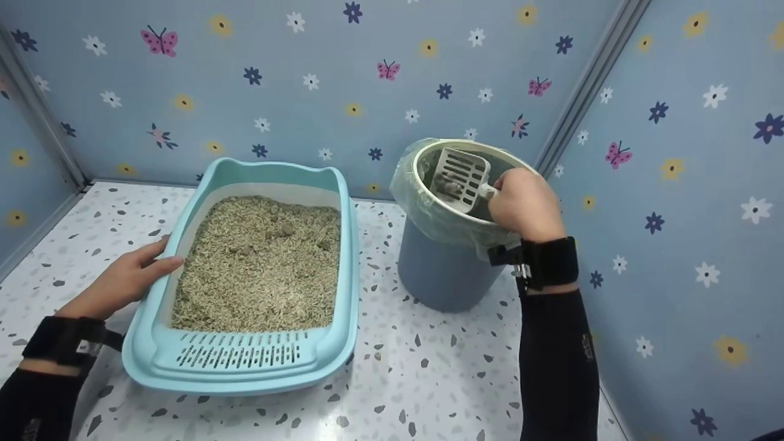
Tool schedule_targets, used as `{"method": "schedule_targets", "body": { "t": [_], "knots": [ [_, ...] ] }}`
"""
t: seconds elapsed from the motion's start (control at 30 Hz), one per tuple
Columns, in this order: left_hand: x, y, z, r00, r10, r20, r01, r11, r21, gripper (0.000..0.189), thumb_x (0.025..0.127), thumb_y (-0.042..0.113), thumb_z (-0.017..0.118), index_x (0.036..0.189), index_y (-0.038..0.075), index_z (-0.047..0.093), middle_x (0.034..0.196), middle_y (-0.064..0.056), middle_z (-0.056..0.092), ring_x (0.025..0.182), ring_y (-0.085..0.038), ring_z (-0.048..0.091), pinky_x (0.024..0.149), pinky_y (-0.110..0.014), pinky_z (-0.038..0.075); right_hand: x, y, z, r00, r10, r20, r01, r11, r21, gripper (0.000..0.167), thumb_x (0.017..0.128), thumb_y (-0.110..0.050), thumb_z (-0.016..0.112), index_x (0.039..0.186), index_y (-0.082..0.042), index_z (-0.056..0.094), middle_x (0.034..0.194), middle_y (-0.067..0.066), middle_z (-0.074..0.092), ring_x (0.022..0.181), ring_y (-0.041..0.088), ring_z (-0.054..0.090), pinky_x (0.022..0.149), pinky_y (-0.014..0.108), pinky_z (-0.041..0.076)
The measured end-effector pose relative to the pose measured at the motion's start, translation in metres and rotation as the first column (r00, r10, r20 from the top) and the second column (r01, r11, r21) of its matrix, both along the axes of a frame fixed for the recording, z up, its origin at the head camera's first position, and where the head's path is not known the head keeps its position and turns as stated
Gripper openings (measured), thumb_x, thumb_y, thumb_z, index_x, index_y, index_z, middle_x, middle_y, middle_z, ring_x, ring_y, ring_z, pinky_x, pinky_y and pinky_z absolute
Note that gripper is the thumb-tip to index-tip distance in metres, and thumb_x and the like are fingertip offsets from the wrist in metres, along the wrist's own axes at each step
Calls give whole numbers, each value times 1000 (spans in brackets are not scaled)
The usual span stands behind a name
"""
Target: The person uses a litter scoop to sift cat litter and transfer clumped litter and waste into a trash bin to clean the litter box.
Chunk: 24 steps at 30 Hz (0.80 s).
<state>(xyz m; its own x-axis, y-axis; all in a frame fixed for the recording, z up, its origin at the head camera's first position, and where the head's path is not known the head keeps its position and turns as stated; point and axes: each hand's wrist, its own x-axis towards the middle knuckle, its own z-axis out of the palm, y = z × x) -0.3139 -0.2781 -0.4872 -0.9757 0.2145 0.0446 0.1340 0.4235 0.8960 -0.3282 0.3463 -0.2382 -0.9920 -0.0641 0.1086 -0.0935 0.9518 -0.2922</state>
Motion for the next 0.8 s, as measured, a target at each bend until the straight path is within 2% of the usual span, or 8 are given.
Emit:
{"method": "schedule_targets", "body": {
  "t": [0.13,0.3,0.4,0.5,0.63,0.8],
  "knots": [
    [1,0,0,1000,6,-4,-6,1000,-12,83,113,52,63,179,26,19,146,-35,63,115,-40,75,85,-33,64,0,-3,-3,998,-16,-53,17,1000,17,34,104,-12,65,127,9,77,114,28,75,87,36,63,65,41,50],
    [1,1,-1,1000,5,-10,-5,1000,-16,83,114,51,63,179,25,19,149,-36,61,117,-40,74,86,-31,63,2,-6,-8,990,-29,-139,36,998,48,35,96,-4,62,125,6,79,109,28,77,89,43,65,66,48,49],
    [2,1,1,1000,5,-9,-5,1000,-14,83,113,52,62,179,25,20,147,-35,63,117,-40,74,87,-32,63,3,-8,-10,986,-45,-160,56,996,62,40,91,1,59,125,5,79,111,29,76,91,46,64,68,54,49],
    [2,1,1,1000,5,-7,-5,1000,-19,83,113,53,62,179,25,20,145,-34,65,116,-39,74,87,-33,63,5,-9,-9,985,-66,-158,77,995,64,45,88,2,57,128,5,78,117,31,75,98,49,65,76,61,51],
    [2,1,1,1000,6,-6,-6,1000,-27,83,113,53,62,179,24,20,145,-33,64,116,-38,73,87,-33,63,13,-13,-5,979,-88,-182,97,994,40,43,93,-1,56,132,5,75,122,34,74,105,53,65,84,68,52],
    [0,0,1,1000,13,-4,-13,999,-42,84,113,55,62,179,24,20,149,-34,62,117,-38,72,88,-33,62,36,-36,2,949,-80,-306,86,996,4,31,105,-10,62,130,3,76,114,30,76,93,48,66,75,60,50]
  ]
}}
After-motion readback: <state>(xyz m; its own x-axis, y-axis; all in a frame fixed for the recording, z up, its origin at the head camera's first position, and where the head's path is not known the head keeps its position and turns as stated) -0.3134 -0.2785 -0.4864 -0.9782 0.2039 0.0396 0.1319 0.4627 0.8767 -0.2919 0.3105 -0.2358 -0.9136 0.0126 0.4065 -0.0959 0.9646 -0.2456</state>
